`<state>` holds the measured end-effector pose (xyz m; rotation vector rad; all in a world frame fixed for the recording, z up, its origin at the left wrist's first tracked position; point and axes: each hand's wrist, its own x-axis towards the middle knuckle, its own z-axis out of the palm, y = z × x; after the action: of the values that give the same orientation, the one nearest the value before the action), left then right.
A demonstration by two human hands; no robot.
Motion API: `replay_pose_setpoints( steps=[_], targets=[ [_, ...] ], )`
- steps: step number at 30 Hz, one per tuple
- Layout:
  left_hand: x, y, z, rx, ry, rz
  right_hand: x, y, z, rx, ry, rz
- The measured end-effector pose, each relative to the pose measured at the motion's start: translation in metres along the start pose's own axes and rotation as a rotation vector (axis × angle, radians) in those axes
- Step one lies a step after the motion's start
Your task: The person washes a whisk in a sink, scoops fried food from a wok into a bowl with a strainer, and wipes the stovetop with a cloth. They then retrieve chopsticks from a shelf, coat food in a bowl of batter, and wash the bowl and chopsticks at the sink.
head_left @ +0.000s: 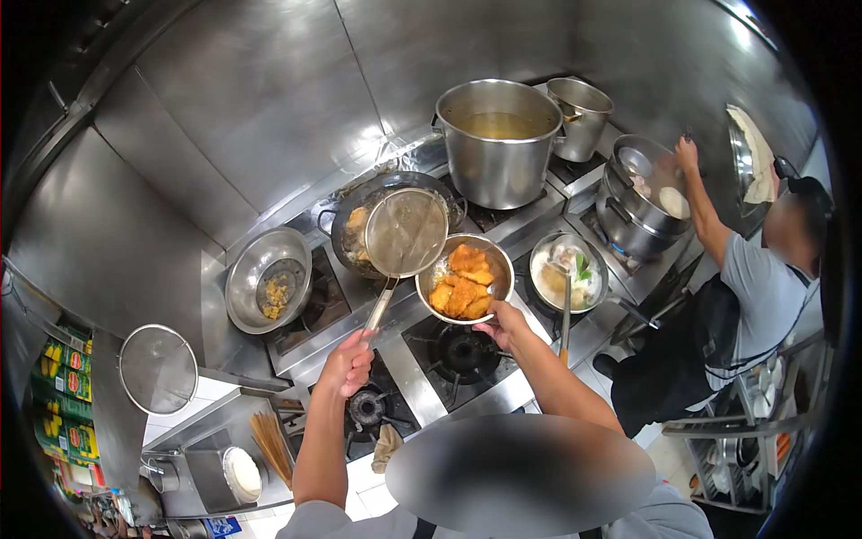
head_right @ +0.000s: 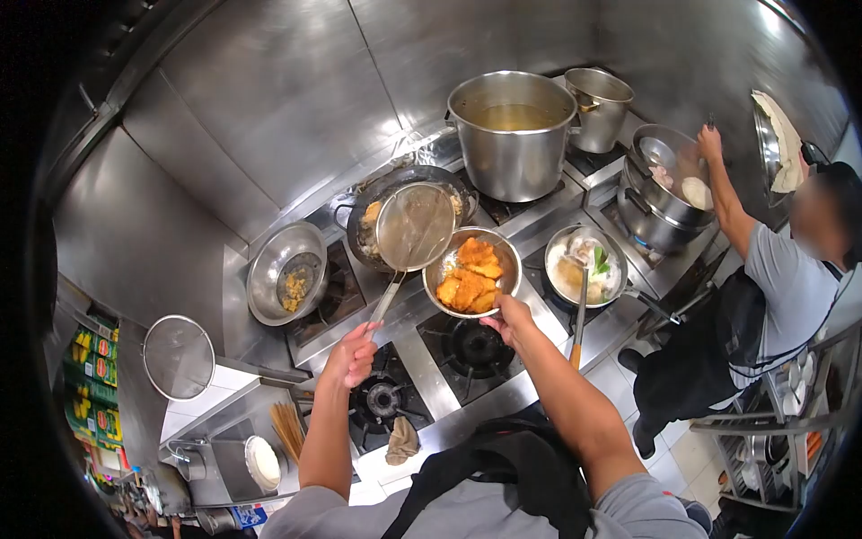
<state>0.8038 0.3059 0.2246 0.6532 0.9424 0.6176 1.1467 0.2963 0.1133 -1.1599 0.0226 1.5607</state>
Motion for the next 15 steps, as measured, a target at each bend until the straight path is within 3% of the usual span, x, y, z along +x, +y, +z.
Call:
replay_pose_setpoints(
  steps=[2, 5, 9, 14, 15],
  targets=[
    [0.022, 0.005, -0.011, -0.307, -0.197, -0.054, -0.010, 0.006, -0.004, 0.037, -0.033, -0.014],
    [0.059, 0.026, -0.014, -0.295, -0.183, 0.016, -0.038, 0.010, -0.009, 0.092, -0.028, -0.030],
    [0.100, 0.051, 0.001, 0.231, 0.126, 0.136, -0.086, 0.026, -0.042, 0.114, 0.009, -0.094],
    [0.115, 0.034, -0.006, 0.350, -0.007, 0.152, -0.184, 0.060, -0.111, 0.040, 0.113, -0.197],
    [0.128, 0.020, -0.023, 0.231, -0.096, 0.213, -0.203, 0.078, -0.134, 0.062, 0.179, -0.207]
  ],
)
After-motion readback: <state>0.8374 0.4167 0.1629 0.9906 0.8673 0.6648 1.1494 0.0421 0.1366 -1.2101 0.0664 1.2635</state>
